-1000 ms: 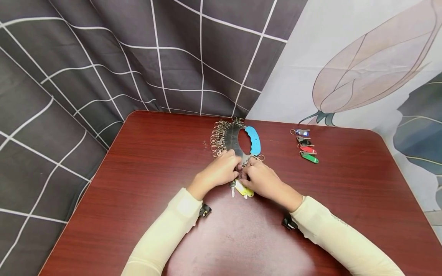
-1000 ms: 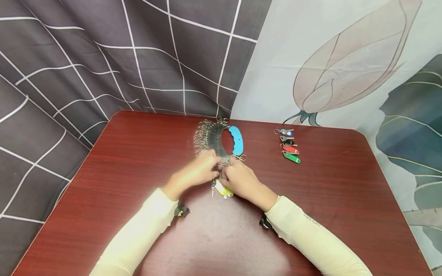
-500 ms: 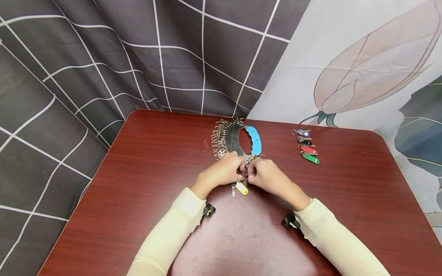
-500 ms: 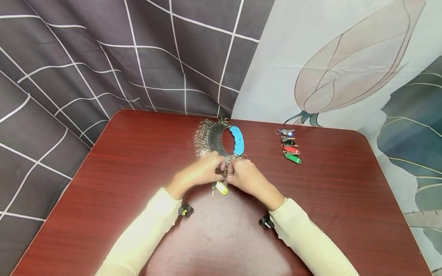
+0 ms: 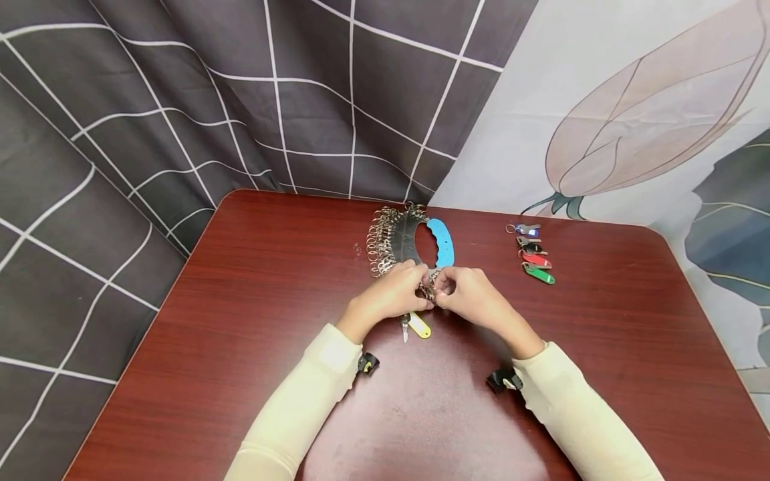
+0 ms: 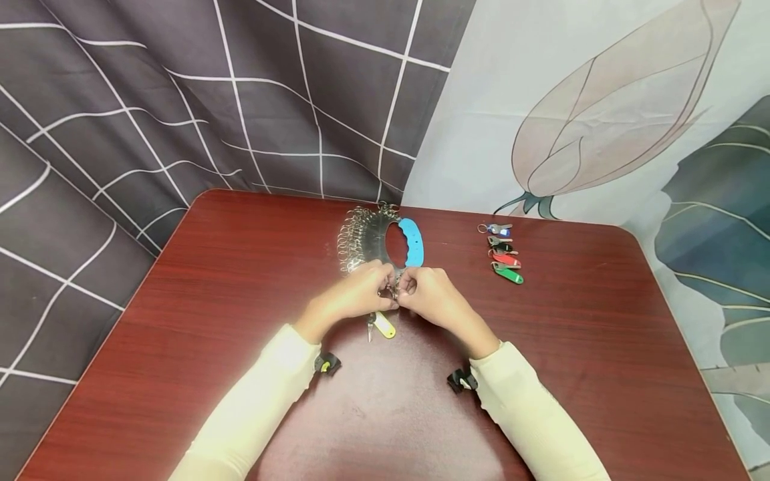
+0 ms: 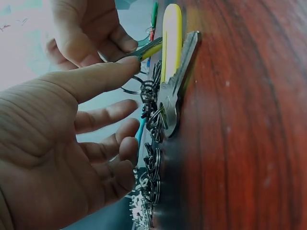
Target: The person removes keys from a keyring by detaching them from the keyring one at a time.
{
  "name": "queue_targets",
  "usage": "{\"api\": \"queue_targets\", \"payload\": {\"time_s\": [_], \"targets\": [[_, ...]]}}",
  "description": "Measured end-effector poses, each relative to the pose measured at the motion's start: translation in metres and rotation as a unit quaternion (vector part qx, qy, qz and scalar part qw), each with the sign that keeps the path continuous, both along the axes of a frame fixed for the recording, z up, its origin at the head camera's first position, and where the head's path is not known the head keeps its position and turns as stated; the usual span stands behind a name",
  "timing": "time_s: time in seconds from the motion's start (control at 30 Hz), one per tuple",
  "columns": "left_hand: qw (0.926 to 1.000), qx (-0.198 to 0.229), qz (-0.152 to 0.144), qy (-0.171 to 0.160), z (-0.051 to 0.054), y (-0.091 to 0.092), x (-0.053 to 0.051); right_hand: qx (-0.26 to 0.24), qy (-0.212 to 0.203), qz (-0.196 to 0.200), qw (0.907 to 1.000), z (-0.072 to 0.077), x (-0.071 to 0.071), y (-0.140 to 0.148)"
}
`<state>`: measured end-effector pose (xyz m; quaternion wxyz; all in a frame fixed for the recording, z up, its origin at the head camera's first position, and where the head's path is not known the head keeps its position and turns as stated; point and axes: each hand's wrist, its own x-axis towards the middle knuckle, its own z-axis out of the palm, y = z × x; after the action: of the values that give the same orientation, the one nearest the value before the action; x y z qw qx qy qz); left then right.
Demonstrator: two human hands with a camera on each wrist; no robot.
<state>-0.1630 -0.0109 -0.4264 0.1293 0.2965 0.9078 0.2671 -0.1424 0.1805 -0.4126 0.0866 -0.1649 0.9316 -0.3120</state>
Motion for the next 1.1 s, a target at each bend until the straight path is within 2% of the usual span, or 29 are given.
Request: {"api": "queue_targets", "payload": {"time_s": [0.23,0.37,0.5,0.63,0.77,1.1], "targets": [[0.9986,0.046,-0.019,0.016,-0.0033,-0.0023,-0.0048,-0.038,-0.016,-0.009,0.9991,0.0007,-0.0032,0.0030],[0.9966,0.079,-0.008,0.021,-0.0032,-0.0036,-0.0064,-0.044,-0.014,-0.010,0.9989,-0.0018,-0.0046,0.0030],[0.9954,0.093,0.001,0.021,-0.0029,-0.0041,-0.0071,-0.024,0.014,0.001,0.9996,-0.0053,-0.0050,0.0017],[0.9948,0.101,0.009,0.008,-0.0019,-0.0038,-0.0069,-0.012,0.037,0.009,0.9992,-0.0083,-0.0050,0.0009],[0.9937,0.108,0.027,-0.010,-0.0015,-0.0033,-0.0061,-0.012,0.041,0.019,0.9989,-0.0083,-0.0047,0.0011],[0.9917,0.116,0.053,-0.017,-0.0025,-0.0013,-0.0053,-0.028,0.055,0.022,0.9978,-0.0065,-0.0054,0.0022]]}}
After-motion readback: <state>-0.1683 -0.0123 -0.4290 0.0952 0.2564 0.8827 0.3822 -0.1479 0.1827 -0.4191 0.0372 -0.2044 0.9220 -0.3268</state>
